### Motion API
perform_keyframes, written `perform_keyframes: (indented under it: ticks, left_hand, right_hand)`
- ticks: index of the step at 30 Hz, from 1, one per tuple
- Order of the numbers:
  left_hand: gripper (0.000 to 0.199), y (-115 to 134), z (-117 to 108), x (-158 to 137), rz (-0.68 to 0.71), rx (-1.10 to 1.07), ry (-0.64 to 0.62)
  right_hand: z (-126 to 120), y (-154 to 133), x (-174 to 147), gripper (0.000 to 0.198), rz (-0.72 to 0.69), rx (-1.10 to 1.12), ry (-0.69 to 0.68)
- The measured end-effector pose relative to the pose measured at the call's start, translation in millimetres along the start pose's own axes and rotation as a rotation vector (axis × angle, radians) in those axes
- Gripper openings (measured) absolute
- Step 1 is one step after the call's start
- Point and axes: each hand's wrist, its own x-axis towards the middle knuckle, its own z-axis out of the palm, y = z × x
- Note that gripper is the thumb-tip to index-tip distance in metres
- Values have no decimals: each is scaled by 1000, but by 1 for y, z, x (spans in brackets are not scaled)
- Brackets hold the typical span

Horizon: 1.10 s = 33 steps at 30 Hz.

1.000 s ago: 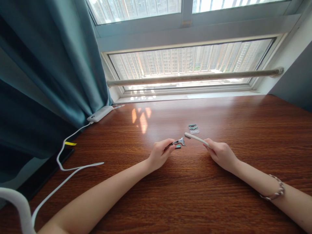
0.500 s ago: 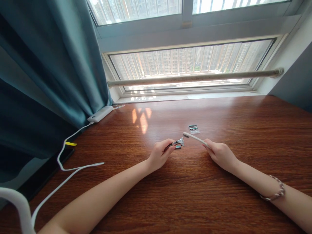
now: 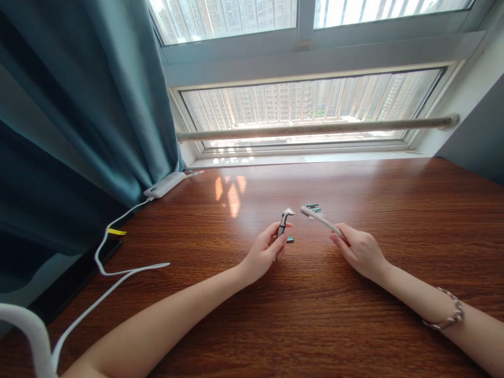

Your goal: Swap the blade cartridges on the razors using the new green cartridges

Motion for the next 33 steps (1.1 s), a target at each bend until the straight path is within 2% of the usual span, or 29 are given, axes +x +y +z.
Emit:
perform_keyframes:
  ticks: [4, 9, 14, 20, 26, 30, 33]
  left_hand:
    - [25, -5, 9, -1, -106, -373, -122]
    - [21, -7, 13, -1, -143, -497, -194]
    - [17, -7, 13, 0, -169, -516, -184]
    - [18, -6, 13, 1, -184, -524, -167]
    - [14, -2, 11, 0, -212, -585, -149]
    - [16, 3, 8, 0, -271, -661, -199]
    - [19, 6, 5, 1, -298, -728, -213]
  right_hand:
    - [-3, -1, 0, 22, -117, 60, 70]
    - [-1, -3, -1, 22, -239, 45, -61]
    - [2, -3, -1, 23, -137, -32, -45]
    - [2, -4, -2, 22, -156, 12, -76]
    - [2, -1, -1, 21, -66, 103, -20]
    - [2, 0, 0, 20, -117, 136, -116]
    - [3, 1, 0, 19, -74, 121, -98]
